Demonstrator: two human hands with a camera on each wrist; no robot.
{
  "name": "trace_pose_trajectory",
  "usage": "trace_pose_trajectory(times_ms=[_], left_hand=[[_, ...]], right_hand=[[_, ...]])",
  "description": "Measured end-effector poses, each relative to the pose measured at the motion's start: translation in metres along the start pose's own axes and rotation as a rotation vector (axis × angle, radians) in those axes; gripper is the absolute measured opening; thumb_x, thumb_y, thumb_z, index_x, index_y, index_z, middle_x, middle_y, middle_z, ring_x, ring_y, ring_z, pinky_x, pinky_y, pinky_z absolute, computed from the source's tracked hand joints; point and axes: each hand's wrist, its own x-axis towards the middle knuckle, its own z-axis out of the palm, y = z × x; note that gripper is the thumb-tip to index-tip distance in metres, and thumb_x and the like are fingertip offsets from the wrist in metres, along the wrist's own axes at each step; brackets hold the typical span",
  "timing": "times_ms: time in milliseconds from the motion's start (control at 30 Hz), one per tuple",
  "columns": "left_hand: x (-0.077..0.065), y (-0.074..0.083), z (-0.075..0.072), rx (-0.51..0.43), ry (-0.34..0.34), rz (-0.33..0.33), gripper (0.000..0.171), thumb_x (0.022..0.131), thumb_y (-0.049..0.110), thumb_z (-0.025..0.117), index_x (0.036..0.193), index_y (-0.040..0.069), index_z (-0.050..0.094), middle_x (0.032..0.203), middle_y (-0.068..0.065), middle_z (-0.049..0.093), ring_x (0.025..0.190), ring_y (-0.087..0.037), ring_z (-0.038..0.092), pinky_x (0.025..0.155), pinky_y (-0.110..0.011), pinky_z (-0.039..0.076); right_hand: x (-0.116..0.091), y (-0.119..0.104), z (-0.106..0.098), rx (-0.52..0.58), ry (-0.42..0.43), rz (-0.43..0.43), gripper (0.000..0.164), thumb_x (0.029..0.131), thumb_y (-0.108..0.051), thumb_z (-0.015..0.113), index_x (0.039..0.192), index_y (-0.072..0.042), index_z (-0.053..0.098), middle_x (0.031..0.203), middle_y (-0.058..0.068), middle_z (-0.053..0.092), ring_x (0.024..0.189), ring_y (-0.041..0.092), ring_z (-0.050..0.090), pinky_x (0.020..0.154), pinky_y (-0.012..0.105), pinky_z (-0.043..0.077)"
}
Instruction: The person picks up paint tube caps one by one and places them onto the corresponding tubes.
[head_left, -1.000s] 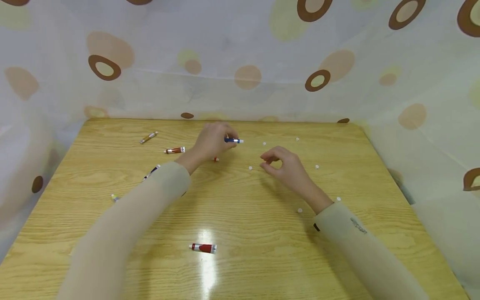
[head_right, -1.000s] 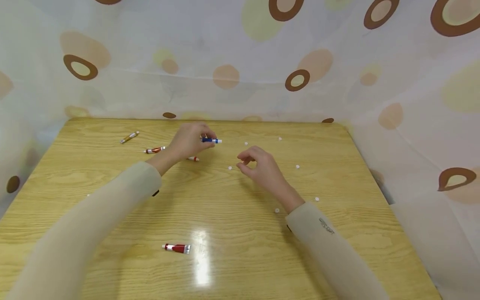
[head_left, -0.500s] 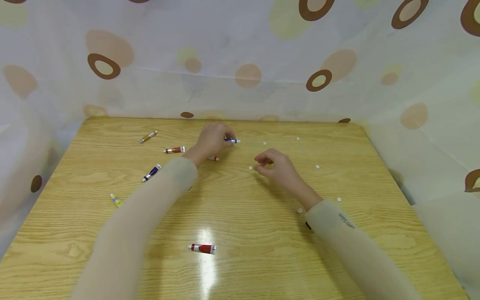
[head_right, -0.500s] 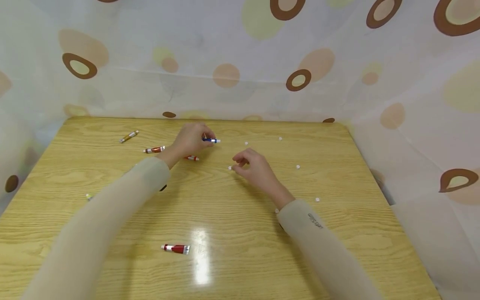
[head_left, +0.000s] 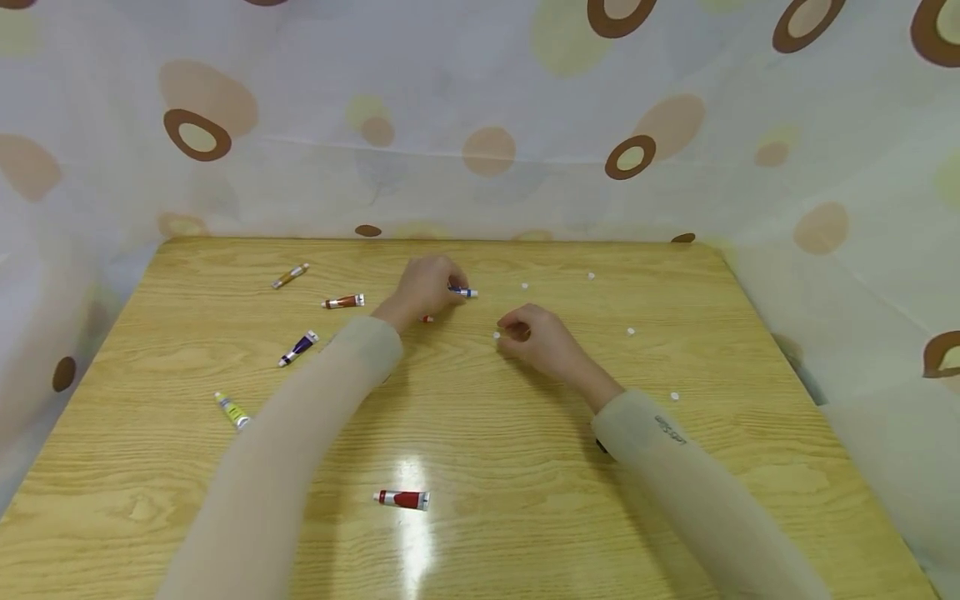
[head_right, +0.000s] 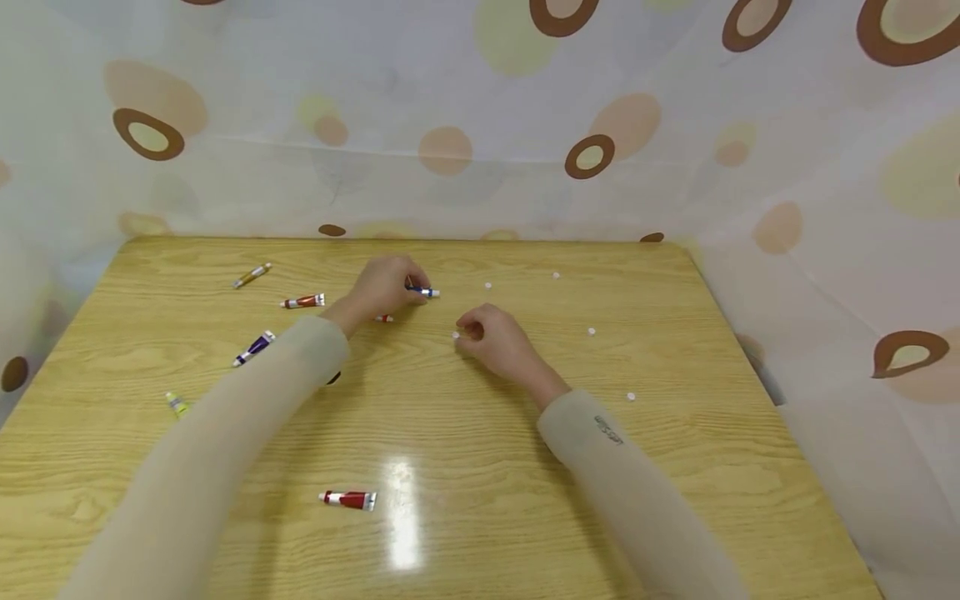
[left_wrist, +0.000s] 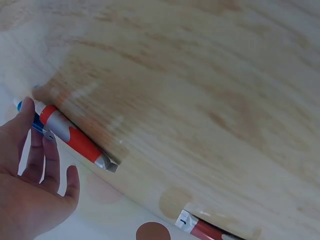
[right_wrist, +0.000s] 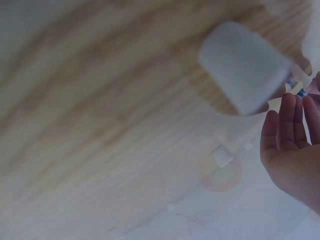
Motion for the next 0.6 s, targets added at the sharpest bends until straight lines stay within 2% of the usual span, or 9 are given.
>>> trace_pose_trajectory(times_ms=[300,600], left_hand=[[-0.0013,-0.0024,0.0025,-0.035,-0.041,-0.034,0.022,0.093,0.024,0.078,0.112,0.014,0.078,0.119,-0.004,0.076,0.117,-0.025,0.066,0.115,-0.051,0.041],[-0.0016,-0.0026,0.0021,-0.037,-0.044,-0.037,0.025,0.092,0.023,0.078,0.115,0.013,0.077,0.119,-0.004,0.076,0.117,-0.025,0.067,0.114,-0.052,0.042]], right_hand=[[0.0033,-0.001,0.0045,-0.018,-0.012,0.013,0.031,0.097,-0.018,0.072,0.122,-0.001,0.07,0.12,0.015,0.065,0.111,0.028,0.062,0.1,0.043,0.054],[0.006,-0.0027,0.0084,-0.066,-0.007,0.027,0.029,0.097,-0.019,0.072,0.12,-0.003,0.072,0.117,0.014,0.064,0.108,0.028,0.061,0.098,0.042,0.053]])
